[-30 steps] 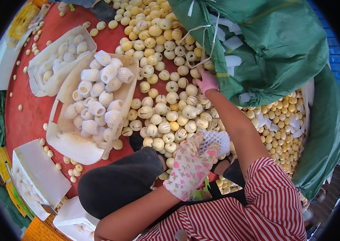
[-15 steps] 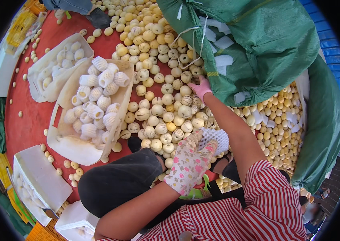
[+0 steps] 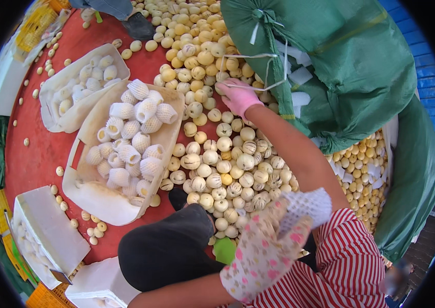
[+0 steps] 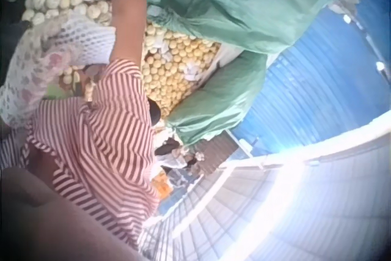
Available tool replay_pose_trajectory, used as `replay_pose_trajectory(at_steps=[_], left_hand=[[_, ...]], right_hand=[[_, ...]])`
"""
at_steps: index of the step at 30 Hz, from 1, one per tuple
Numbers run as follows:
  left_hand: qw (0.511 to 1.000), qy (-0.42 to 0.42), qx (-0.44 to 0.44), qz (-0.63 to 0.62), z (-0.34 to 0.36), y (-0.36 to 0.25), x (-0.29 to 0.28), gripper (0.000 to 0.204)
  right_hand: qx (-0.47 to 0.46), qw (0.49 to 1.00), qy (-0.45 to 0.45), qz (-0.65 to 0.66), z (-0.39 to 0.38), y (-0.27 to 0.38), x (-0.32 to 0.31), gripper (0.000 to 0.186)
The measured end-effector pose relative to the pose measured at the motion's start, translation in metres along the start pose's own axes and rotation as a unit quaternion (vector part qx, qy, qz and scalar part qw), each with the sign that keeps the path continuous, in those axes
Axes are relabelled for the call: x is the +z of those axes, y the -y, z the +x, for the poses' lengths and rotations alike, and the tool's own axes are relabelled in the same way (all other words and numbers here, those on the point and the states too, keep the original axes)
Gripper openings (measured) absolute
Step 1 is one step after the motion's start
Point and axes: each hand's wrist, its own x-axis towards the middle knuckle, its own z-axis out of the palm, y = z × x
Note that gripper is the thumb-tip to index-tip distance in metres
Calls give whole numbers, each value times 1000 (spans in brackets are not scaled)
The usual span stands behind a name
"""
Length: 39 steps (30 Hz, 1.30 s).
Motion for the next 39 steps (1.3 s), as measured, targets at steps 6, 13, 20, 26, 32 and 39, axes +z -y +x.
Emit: replay_pose_trajectory(at_steps=[6,13,20,26,32,39], left_hand=[[997,-59,34,-28,-3,-3,-7,31],[995,-84,27,-44,3,-8,-16,32],[993,-106,35,-50,3,-11,-19,34],[991,-109,38,-63,2,-11,-19,36],[990,-115,44,-71,-1,-9,-20,37],[989,-125,55,-60,-8,-12,-20,39]], right_hand=[[-104,985,84,-107,91,26,-1,36],[159,978,-104,-87,103,-25,10,62],[192,970,149,-23,119,-26,0,68],[145,988,53,-20,26,-13,37,49],[233,930,273,78,-12,51,1,55],[123,992,1,39,47,16,25,56]])
